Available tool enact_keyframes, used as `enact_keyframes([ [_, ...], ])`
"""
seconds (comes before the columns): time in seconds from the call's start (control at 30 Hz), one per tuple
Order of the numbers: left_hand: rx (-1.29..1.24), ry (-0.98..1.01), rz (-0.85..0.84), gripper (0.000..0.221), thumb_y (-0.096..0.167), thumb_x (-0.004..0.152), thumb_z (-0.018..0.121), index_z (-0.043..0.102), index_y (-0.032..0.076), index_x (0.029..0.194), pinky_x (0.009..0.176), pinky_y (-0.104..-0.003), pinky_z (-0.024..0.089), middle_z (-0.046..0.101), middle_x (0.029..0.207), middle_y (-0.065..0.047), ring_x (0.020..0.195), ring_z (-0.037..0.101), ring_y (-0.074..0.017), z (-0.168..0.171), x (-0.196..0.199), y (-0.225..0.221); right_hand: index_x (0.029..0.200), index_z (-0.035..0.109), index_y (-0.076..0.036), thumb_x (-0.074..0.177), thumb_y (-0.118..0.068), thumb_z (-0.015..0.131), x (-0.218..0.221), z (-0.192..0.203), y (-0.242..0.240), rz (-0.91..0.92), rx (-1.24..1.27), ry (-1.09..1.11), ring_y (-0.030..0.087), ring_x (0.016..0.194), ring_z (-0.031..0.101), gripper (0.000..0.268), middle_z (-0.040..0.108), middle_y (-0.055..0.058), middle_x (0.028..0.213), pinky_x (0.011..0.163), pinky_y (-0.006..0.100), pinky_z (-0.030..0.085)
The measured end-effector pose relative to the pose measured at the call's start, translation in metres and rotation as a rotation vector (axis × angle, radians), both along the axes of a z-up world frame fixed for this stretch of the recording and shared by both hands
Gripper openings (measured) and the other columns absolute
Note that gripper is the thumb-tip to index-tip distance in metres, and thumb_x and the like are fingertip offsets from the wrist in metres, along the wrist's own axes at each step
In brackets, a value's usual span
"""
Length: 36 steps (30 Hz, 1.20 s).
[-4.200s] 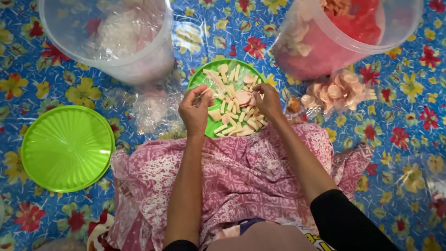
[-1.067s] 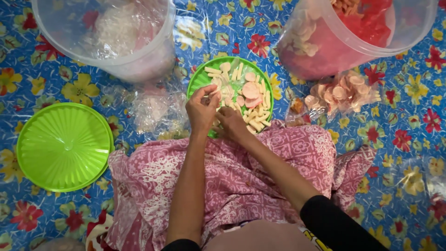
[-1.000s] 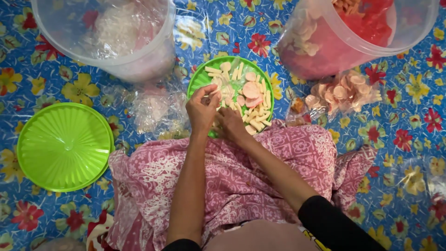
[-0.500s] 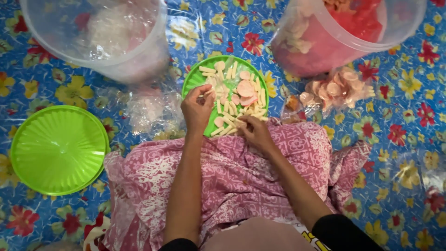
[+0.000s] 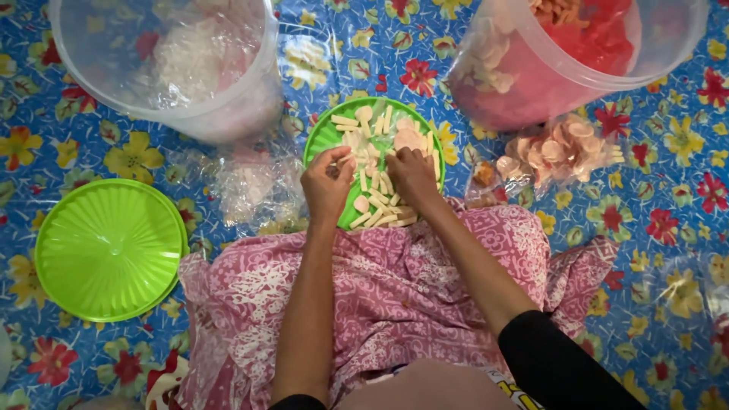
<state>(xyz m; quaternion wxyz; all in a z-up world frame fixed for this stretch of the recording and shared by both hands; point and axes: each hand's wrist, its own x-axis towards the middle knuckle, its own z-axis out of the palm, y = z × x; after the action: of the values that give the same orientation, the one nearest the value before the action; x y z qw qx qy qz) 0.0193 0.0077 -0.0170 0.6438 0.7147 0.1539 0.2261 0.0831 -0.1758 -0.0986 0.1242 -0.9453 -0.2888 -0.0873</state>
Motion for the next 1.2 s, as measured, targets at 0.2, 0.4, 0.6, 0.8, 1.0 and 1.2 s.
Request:
enact_keyframes([
  [0.2,0.122,0.039,-0.045,0.027,0.001,0.068,0.073,0.071,0.011,0.093,0.054,-0.026,0.056,0.062,0.079,-0.009,0.07,0.067,-0.0242,-0.002,0.0,-0.002,0.081,0.059,-0.019,0.072,-0.021,0.064,-0.003,-0.008,-0.004,-0.022,-0.008,-0.08,0.024,0.083,0.052,0.01,0.052,0.003,0.088,0.072,0.04,0.036],
  [0.4,0.203,0.085,-0.241,0.028,0.003,0.067,0.076,0.071,0.015,0.091,0.059,-0.026,0.056,0.065,0.082,-0.005,0.078,0.066,-0.0235,-0.013,0.001,-0.009,0.099,0.066,-0.018,0.082,-0.013,0.065,-0.047,0.027,-0.022,-0.148,0.503,0.268,0.027,0.077,0.062,0.018,0.059,0.005,0.083,0.068,0.035,0.049],
  [0.6,0.229,0.137,-0.489,0.028,0.003,0.066,0.074,0.072,0.016,0.091,0.064,-0.03,0.056,0.067,0.082,-0.008,0.082,0.065,-0.0265,-0.022,-0.004,-0.023,0.094,0.067,-0.014,0.081,-0.011,0.067,-0.083,-0.001,-0.051,-0.482,0.936,0.556,0.017,0.067,0.063,0.014,0.066,0.006,0.076,0.061,0.027,0.051],
  [0.8,0.298,0.118,-0.609,0.028,0.002,0.065,0.074,0.072,0.014,0.09,0.067,-0.033,0.056,0.067,0.083,-0.01,0.084,0.065,-0.0289,-0.03,-0.009,-0.03,0.096,0.07,-0.012,0.082,-0.012,0.069,-0.076,-0.013,-0.052,-0.484,1.062,0.614,0.016,0.068,0.065,0.014,0.068,0.008,0.082,0.059,0.025,0.053],
  [1.0,0.255,0.142,-0.656,0.027,0.001,0.068,0.073,0.071,0.01,0.093,0.067,-0.034,0.055,0.067,0.084,-0.016,0.085,0.064,-0.0325,-0.035,-0.017,-0.031,0.095,0.07,-0.012,0.08,-0.015,0.071,-0.081,-0.008,-0.049,-0.487,1.07,0.615,0.014,0.065,0.064,0.015,0.067,0.006,0.08,0.056,0.024,0.054],
  [1.2,0.214,0.086,-0.639,0.029,0.004,0.066,0.075,0.072,0.014,0.093,0.068,-0.035,0.056,0.067,0.084,-0.012,0.085,0.064,-0.0291,-0.019,-0.021,-0.037,0.097,0.067,-0.008,0.081,-0.012,0.071,-0.081,-0.019,-0.052,-0.522,1.219,0.599,0.016,0.066,0.064,0.017,0.065,0.01,0.083,0.057,0.026,0.056],
])
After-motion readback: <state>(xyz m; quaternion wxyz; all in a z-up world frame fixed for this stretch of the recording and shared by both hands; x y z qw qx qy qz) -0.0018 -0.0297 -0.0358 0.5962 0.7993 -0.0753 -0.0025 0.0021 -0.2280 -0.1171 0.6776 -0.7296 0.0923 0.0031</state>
